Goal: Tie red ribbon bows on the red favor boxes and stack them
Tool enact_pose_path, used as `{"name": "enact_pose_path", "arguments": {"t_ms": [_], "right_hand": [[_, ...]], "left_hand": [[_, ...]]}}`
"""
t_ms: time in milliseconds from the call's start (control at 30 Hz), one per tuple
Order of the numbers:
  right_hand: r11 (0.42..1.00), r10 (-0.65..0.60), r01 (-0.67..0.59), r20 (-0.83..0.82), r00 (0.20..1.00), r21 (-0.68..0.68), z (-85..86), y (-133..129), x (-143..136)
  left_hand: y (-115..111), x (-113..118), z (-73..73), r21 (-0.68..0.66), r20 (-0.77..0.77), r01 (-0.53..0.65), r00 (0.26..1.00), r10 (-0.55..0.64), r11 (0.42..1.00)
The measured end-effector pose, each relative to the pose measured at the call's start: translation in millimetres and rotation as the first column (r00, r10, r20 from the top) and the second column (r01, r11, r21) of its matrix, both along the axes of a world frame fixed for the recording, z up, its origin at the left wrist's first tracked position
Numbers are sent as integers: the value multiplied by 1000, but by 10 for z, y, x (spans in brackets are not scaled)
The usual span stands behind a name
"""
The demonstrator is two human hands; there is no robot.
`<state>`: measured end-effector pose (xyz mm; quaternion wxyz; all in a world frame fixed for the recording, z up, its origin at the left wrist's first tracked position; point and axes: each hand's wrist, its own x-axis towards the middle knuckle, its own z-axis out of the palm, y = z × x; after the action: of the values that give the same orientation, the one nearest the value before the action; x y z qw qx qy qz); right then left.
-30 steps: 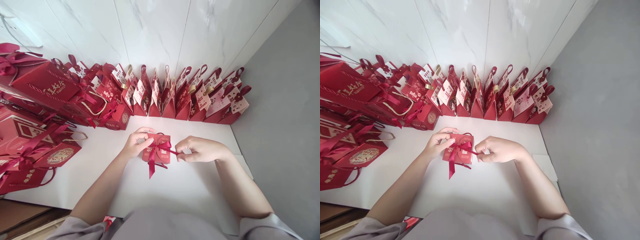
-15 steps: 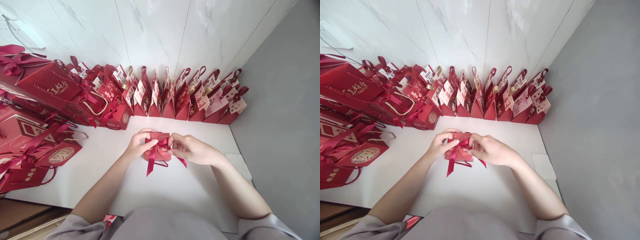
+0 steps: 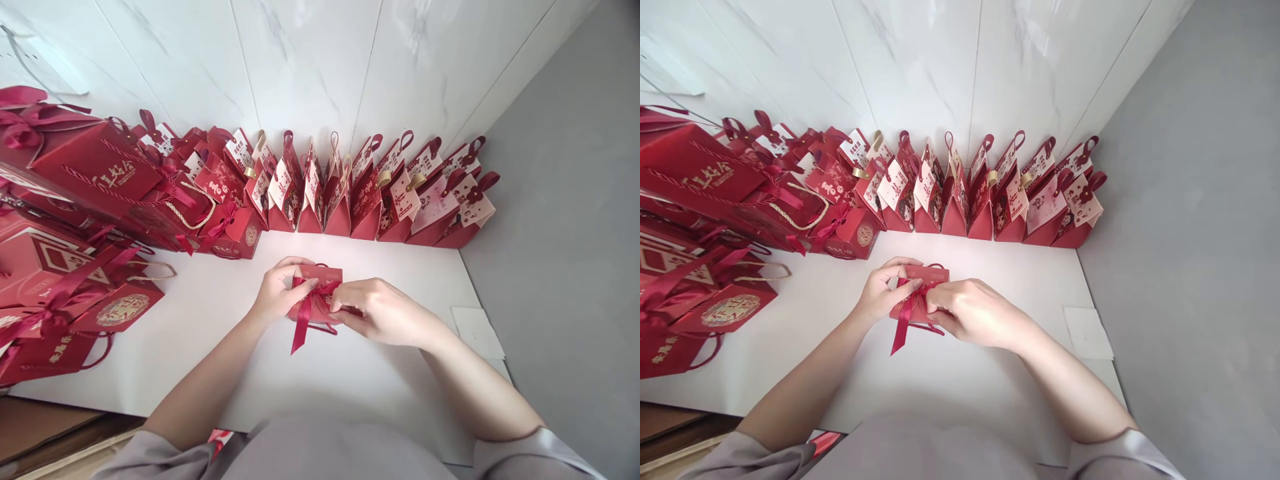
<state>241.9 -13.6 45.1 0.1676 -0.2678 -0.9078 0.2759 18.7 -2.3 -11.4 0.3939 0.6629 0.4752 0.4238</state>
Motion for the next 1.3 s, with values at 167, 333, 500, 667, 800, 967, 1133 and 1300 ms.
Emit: {"name": "enact_pose_path", "arguments": {"t_ms": [167,333,500,667,800,967,1133,1300], "right_hand": [[956,111,-124,63,992,266,57,-47,-59],[984,180,-180,112,977,-11,147,-69,7],[910,-70,112,119,990,-399,193,-48,100],[738,39,162,282,959,-655,18,150,117],[352,347,-84,47,937,-932,-241,402,105],[348,218,-185,-113,969,-919,-339,481,115],[562,154,-167,-95,983,-810,-151,400,180],[703,79,-13,61,995,-711,-93,377,242]], "left_hand": [[4,-2,-19,-9,2,-13,1000,13,1000],[8,-24,-16,-58,38,14,999,-11,998],[32,-77,-10,-188,204,112,976,-73,976],[59,-114,-56,-230,310,187,944,-110,955],[48,-96,-71,-235,299,155,951,-80,960],[30,-72,-64,-156,213,103,975,-69,982],[6,-67,-53,-14,86,29,996,-28,999],[-30,-36,-25,163,-41,-45,998,53,986]]}}
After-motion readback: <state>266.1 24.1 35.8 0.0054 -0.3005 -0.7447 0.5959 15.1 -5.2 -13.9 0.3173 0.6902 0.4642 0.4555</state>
